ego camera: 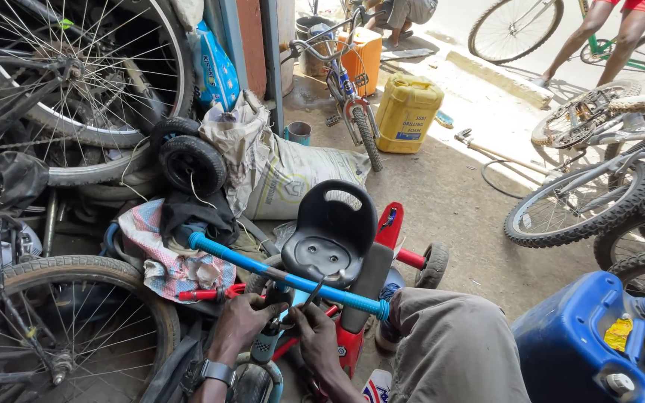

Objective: Repairing a tricycle by assembling the front wheel and frame using a wrench and a metal bar

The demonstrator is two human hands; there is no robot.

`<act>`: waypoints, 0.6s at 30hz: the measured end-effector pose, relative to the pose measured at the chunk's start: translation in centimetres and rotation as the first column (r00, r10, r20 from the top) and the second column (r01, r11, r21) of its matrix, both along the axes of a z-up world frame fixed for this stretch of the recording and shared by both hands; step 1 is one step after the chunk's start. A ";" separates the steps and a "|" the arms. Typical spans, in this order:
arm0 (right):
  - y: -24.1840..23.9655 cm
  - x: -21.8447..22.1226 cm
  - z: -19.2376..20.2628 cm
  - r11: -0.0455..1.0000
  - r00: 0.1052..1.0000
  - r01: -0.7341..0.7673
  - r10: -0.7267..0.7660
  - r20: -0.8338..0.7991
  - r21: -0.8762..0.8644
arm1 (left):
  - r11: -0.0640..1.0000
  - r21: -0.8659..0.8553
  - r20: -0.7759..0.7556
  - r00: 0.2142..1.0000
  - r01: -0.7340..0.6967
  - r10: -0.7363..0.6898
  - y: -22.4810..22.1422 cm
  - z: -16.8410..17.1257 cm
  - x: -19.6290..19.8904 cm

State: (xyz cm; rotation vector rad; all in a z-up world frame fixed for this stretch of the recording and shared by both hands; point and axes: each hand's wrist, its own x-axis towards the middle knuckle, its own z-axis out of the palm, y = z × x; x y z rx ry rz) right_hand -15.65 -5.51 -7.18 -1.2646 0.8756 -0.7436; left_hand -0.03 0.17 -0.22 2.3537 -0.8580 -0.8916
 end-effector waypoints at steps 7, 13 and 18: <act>1.0 -0.3 -0.8 0.950 0.989 -0.090 0.121 0.086 -0.299 | 0.999 0.029 -0.036 0.999 -0.013 0.014 0.0 1.0 -0.3; 1.4 -1.1 0.9 0.805 0.961 -0.265 0.266 -0.077 -0.531 | 1.000 0.027 -0.016 1.000 -0.009 0.009 0.0 0.7 -0.1; 0.2 -1.1 0.9 0.752 0.953 -0.294 0.277 -0.122 -0.590 | 1.000 0.021 0.008 1.000 0.016 -0.016 0.0 -0.1 0.0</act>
